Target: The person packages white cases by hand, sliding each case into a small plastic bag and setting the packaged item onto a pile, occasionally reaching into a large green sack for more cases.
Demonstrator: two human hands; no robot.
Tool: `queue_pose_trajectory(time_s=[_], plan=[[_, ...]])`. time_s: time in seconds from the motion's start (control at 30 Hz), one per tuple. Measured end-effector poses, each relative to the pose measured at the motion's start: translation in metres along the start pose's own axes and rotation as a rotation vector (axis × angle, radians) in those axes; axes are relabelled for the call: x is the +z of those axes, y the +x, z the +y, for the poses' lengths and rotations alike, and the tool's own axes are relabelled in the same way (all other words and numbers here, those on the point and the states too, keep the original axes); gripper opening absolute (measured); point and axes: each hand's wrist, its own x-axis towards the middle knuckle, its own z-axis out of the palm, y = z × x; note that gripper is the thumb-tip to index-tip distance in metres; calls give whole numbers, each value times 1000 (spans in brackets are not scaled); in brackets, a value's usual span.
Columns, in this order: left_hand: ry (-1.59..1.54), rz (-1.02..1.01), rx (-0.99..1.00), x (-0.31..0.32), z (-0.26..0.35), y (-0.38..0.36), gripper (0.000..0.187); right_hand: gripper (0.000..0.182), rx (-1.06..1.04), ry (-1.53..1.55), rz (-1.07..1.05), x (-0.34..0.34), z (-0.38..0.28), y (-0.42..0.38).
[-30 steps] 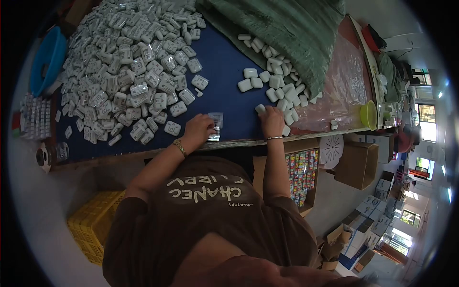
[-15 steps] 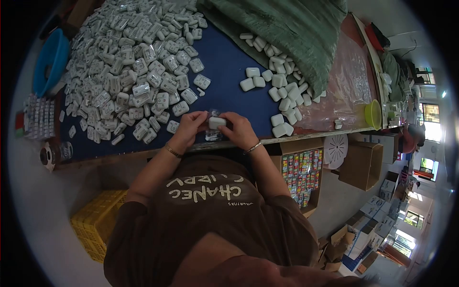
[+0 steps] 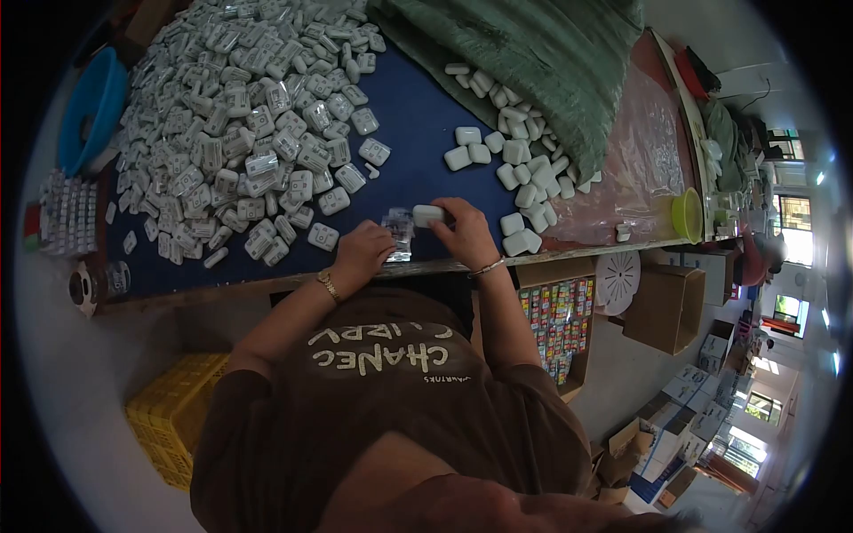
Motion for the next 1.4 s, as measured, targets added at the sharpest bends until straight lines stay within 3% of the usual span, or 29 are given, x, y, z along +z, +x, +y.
queue_pose_trajectory(time_s=[0.2, 0.27, 0.3, 0.37, 0.57, 0.9, 1.07, 1.3, 1.4], plan=[[-44, 50, -129, -3, -2, -2, 7, 29, -90, -94, -18, 37, 22, -2], [-309, -24, -468, -6, -6, 0, 14, 30, -81, -153, 46, 48, 31, -2], [-307, -23, -470, -7, -9, 1, 14, 30, -82, -151, 45, 46, 25, 0], [-719, 41, -771, -8, -15, 5, 19, 30, -8, 1, 159, 37, 15, 1], [-932, 112, -801, -23, -8, 19, 16, 32, -40, 235, 141, 7, -20, 10], [-790, 55, -696, -16, -9, 17, 19, 31, -159, 94, 28, 13, -17, 12], [-783, 106, -660, -11, -14, 14, 19, 31, 22, 210, 25, 14, -19, 13], [-844, 101, -701, -13, -11, 16, 20, 29, 55, 347, 16, 19, -14, 14], [-829, 61, -709, -15, -9, 16, 19, 28, 47, 342, 114, 22, -14, 14]])
